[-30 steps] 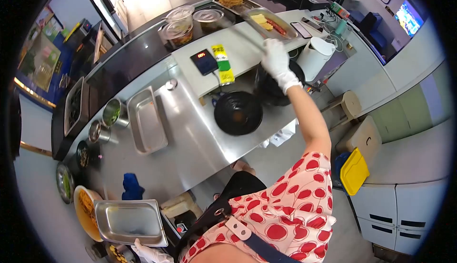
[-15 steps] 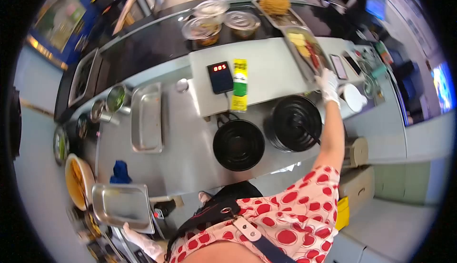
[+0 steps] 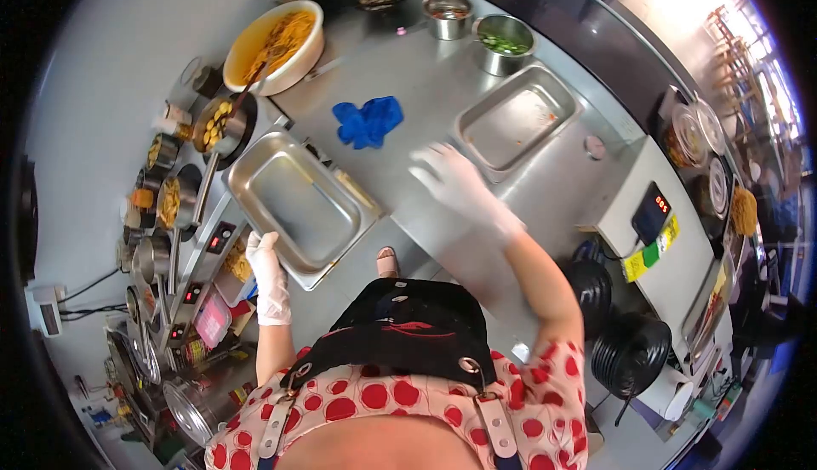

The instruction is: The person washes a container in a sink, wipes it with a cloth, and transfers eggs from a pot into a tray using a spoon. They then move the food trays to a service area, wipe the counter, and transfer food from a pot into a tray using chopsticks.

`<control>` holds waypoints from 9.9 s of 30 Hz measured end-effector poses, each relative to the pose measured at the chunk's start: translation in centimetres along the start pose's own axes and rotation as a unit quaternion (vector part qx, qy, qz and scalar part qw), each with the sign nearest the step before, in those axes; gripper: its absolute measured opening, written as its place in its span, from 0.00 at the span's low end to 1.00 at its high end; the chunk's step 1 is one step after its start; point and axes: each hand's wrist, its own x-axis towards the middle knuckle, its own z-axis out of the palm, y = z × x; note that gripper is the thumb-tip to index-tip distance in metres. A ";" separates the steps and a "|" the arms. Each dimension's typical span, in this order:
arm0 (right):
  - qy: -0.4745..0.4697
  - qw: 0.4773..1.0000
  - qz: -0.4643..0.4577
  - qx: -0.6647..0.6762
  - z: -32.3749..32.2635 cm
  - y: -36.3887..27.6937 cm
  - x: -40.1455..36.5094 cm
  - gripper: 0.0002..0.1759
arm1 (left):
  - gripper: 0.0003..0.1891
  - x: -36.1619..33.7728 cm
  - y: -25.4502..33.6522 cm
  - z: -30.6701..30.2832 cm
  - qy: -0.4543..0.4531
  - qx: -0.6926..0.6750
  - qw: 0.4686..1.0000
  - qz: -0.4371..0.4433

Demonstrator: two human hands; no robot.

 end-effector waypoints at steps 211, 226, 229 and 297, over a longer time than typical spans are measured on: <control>0.093 0.714 0.374 0.585 6.9 6.3 12.7 0.08 | 0.08 16.2 -3.7 9.5 -0.317 0.109 0.936 -0.109; 0.079 0.647 0.454 0.608 10.9 -0.9 1.1 0.12 | 0.06 16.6 -6.5 11.4 -0.290 0.091 0.946 -0.112; 0.051 0.634 0.479 0.606 10.9 -1.4 -1.0 0.11 | 0.06 16.8 -7.9 11.7 -0.292 0.090 0.946 -0.108; -0.068 0.947 0.018 -0.314 43.9 -14.5 41.9 0.07 | 0.16 36.7 0.4 -21.9 -0.275 -0.246 0.837 -0.403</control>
